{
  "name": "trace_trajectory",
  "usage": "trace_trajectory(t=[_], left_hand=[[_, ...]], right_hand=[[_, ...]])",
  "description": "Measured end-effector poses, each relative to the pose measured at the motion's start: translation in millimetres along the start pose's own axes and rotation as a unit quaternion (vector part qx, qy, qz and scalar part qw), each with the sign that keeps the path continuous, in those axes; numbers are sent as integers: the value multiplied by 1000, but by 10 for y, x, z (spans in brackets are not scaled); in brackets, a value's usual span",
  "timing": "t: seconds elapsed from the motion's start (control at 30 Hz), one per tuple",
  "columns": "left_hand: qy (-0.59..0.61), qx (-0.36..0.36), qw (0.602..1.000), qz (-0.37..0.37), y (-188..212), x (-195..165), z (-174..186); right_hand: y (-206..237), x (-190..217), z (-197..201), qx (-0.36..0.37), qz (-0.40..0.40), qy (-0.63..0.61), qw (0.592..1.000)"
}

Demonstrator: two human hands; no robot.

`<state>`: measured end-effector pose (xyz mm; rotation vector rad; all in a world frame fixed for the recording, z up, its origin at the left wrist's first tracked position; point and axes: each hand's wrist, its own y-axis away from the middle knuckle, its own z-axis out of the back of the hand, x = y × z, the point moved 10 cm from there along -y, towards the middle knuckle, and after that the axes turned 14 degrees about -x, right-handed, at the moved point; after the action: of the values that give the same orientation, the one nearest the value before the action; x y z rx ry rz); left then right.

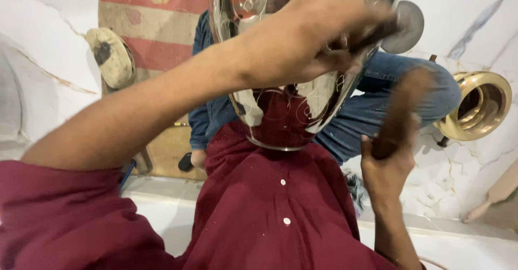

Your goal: The person uses a hammer and chisel to engrave a decorative pattern onto a large metal vessel. They repeatedly strike the chisel to create indentations in the metal surface.

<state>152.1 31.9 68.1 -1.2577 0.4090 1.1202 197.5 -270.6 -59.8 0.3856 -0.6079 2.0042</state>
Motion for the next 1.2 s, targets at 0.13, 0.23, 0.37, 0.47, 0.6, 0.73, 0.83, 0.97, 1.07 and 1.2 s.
trace_trajectory(t=[0.13, 0.23, 0.37, 0.47, 0.6, 0.73, 0.83, 0.97, 1.07, 1.2], left_hand=[[-67, 77, 995, -12, 33, 82, -154], [-58, 105, 992, -28, 27, 41, -197], [-56, 179, 981, 41, 5, 156, -336], [-48, 163, 985, 21, -47, 102, -341], [-33, 153, 988, -7, -25, 60, -307], [-24, 88, 995, -29, 27, 43, -155], [-52, 24, 998, -24, 138, 69, -53], [-40, -52, 997, 29, 293, 147, -1], [-63, -153, 986, 33, 481, 65, 137], [-65, -229, 967, 90, 672, 70, 160]], right_hand=[[-163, 216, 104, 18, 55, -35, 998], [-206, 129, 55, 73, 56, 88, 992], [-257, 169, 175, 44, 55, 8, 997], [-320, 37, 381, -43, -85, -284, 954], [-396, 242, 498, -64, 35, -127, 989], [-616, 320, 532, -2, 11, -177, 984], [-914, 486, 660, 50, 68, 83, 993], [-1276, 1144, 801, 83, 161, 127, 975], [-1466, 1676, 674, 123, 207, 127, 962], [-1485, 2276, 506, 166, 291, 124, 934]])
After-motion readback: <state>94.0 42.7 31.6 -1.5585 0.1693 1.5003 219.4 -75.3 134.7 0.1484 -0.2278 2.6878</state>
